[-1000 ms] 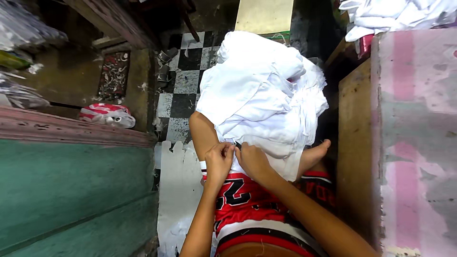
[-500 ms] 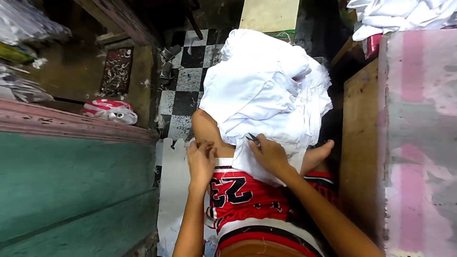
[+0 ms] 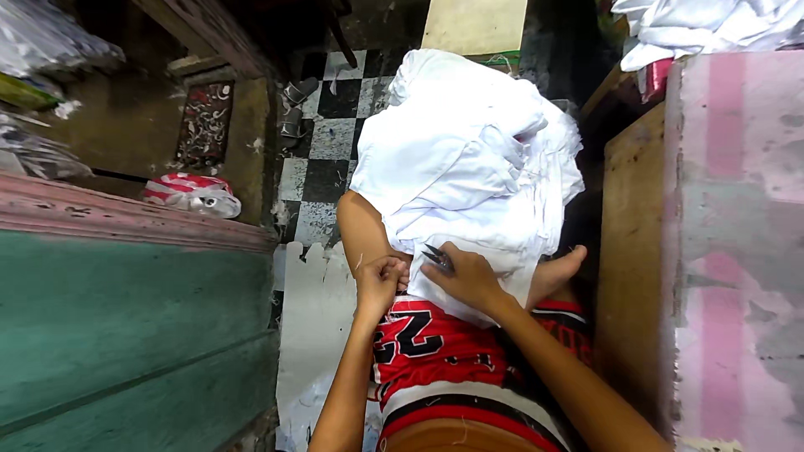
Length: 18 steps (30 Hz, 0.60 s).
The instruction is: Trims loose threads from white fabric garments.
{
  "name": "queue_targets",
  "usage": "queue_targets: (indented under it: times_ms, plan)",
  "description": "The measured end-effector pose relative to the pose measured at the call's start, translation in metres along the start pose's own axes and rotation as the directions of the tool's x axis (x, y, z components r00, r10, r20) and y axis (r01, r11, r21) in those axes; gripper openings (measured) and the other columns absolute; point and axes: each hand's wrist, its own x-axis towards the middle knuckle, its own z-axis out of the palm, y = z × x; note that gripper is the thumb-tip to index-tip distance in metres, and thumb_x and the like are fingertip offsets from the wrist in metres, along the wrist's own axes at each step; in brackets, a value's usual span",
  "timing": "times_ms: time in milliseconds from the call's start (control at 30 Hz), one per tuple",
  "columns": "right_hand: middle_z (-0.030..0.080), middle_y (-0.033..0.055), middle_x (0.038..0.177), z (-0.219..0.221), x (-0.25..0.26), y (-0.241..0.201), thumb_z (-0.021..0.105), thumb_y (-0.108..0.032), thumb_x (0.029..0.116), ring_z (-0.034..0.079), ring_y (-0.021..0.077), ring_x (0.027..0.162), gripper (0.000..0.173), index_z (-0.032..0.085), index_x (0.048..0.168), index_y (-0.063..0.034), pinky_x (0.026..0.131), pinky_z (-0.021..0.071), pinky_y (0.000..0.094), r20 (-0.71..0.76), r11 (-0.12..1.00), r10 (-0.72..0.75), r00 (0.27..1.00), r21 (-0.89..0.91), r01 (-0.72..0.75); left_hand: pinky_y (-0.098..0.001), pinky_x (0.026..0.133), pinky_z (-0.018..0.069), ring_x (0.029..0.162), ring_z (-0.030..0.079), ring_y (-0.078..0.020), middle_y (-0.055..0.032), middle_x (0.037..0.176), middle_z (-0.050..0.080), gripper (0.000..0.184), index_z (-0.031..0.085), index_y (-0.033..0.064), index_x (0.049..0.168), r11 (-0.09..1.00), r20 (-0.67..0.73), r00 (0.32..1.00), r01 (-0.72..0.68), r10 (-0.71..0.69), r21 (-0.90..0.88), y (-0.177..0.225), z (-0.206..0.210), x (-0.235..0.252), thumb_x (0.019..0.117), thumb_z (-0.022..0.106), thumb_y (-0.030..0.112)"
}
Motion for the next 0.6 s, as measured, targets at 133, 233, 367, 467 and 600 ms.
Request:
queue_targets:
  times_ms: [133,233,367,467,600]
  plan:
    - [0.069,0.0162,0.082,0.015,-0.003,0.003,0.066,-0.048,0.0944,0.068,0.0324,0.077,0.051,0.068,0.108,0.0012,0.067,0.0514,0.0516,-0.042,0.992,-0.123,0.992,0.012,0.124,-0.0201,0.069,0.0583,0.067,0.068,-0.0029,-0.0052,0.080,0.071,0.016,0.066,-0.0082,0.101,0.994,0.003,0.999,-0.054,0.054,0.092,-0.002,0.000,-0.003,0.1038,0.056,0.003]
    - [0.069,0.0160,0.082,0.017,-0.003,0.002,0.060,-0.048,0.0987,0.068,0.0325,0.077,0.052,0.068,0.110,0.0012,0.069,0.0516,0.0521,0.006,0.990,-0.139,0.990,0.016,0.139,-0.0234,0.071,0.0589,0.068,0.068,-0.0056,-0.0057,0.080,0.071,0.017,0.067,-0.0064,0.099,0.978,-0.017,0.994,-0.108,0.112,0.178,-0.006,0.001,-0.003,0.1036,0.056,0.006]
    - [0.071,0.0183,0.084,0.013,0.001,0.002,0.054,-0.040,0.1027,0.071,0.0364,0.079,0.045,0.071,0.101,0.0018,0.066,0.0522,0.0542,0.026,0.963,-0.225,0.974,-0.144,0.227,-0.0443,0.085,0.0558,0.089,0.070,-0.0259,-0.0180,0.095,0.071,0.014,0.073,-0.0050,0.093,0.893,-0.086,0.938,-0.289,0.336,0.344,-0.014,0.003,-0.004,0.0967,0.066,0.006]
    - [0.070,0.0177,0.080,0.014,0.004,0.001,0.055,-0.037,0.1022,0.071,0.0361,0.076,0.043,0.071,0.095,0.0017,0.063,0.0517,0.0529,0.022,0.928,-0.306,0.952,-0.217,0.303,-0.0461,0.085,0.0546,0.091,0.068,-0.0291,-0.0191,0.098,0.069,0.011,0.074,-0.0039,0.090,0.856,-0.095,0.904,-0.354,0.416,0.377,-0.013,0.004,-0.004,0.0942,0.068,0.005]
    - [0.069,0.0170,0.074,0.020,0.006,-0.007,0.056,-0.034,0.1018,0.071,0.0352,0.070,0.041,0.070,0.088,0.0022,0.058,0.0501,0.0497,0.005,0.886,-0.354,0.935,-0.318,0.337,-0.0445,0.082,0.0551,0.087,0.068,-0.0281,-0.0180,0.094,0.069,0.011,0.073,-0.0038,0.086,0.830,-0.092,0.884,-0.388,0.458,0.401,-0.012,0.006,-0.005,0.0925,0.070,0.004]
